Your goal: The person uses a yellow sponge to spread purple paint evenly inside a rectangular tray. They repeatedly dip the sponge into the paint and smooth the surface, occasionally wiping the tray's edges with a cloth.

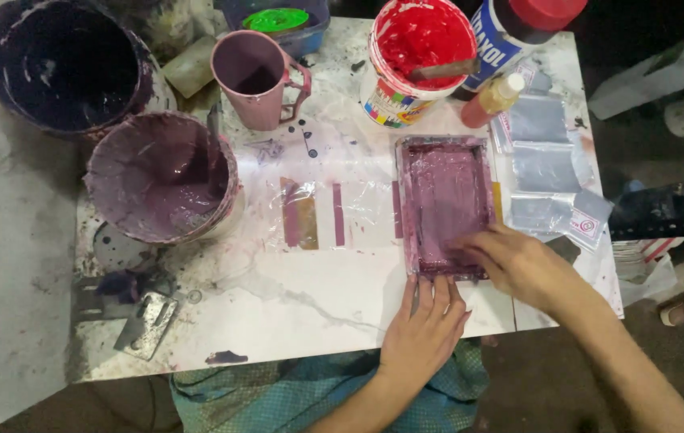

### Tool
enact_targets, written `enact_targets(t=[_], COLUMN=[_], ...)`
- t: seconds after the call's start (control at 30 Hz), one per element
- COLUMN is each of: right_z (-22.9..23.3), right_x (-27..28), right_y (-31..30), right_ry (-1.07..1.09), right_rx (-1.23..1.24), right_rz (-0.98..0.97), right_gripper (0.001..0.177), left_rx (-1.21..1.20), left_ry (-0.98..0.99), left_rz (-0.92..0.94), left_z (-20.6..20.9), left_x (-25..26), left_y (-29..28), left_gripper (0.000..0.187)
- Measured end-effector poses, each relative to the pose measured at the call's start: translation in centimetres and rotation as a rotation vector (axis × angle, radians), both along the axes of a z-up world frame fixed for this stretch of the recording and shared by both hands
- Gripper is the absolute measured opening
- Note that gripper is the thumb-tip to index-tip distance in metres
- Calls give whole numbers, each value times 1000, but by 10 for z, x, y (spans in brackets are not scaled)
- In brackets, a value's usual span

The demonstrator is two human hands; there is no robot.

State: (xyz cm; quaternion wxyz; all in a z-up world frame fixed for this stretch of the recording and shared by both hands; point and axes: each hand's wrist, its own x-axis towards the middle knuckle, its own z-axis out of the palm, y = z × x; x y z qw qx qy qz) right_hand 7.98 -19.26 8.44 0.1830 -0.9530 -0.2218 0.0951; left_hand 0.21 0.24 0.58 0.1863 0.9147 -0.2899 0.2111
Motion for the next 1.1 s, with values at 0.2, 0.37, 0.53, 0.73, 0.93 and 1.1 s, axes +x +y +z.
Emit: enact_targets(t=[0.2, 0.37, 0.53, 0.73, 0.93, 1.1], right_z=[-19, -27, -17, -29, -14, 11], right_x=[58, -7, -13, 1, -17, 56], right_y=[-2, -2, -16, -3, -13, -3], right_ry=[-156, -120, -67, -240, -184, -184], right_rx=[-113, -246, -213, -36, -218, -10], right_rz=[-96, 8, 99, -38, 143, -99], right_gripper=[29, 61, 49, 31, 50, 22], left_rx=[4, -26, -7, 2, -30, -21], left_ry=[-11, -6, -27, -43, -11, 5], left_rz=[3, 7, 14, 39, 5, -13], left_z=[-2, -6, -4, -9, -15, -12], left_x=[0, 0, 1, -3, -4, -5], left_y=[0, -2, -1, 0, -5, -3], left_gripper=[42, 35, 39, 43, 32, 39])
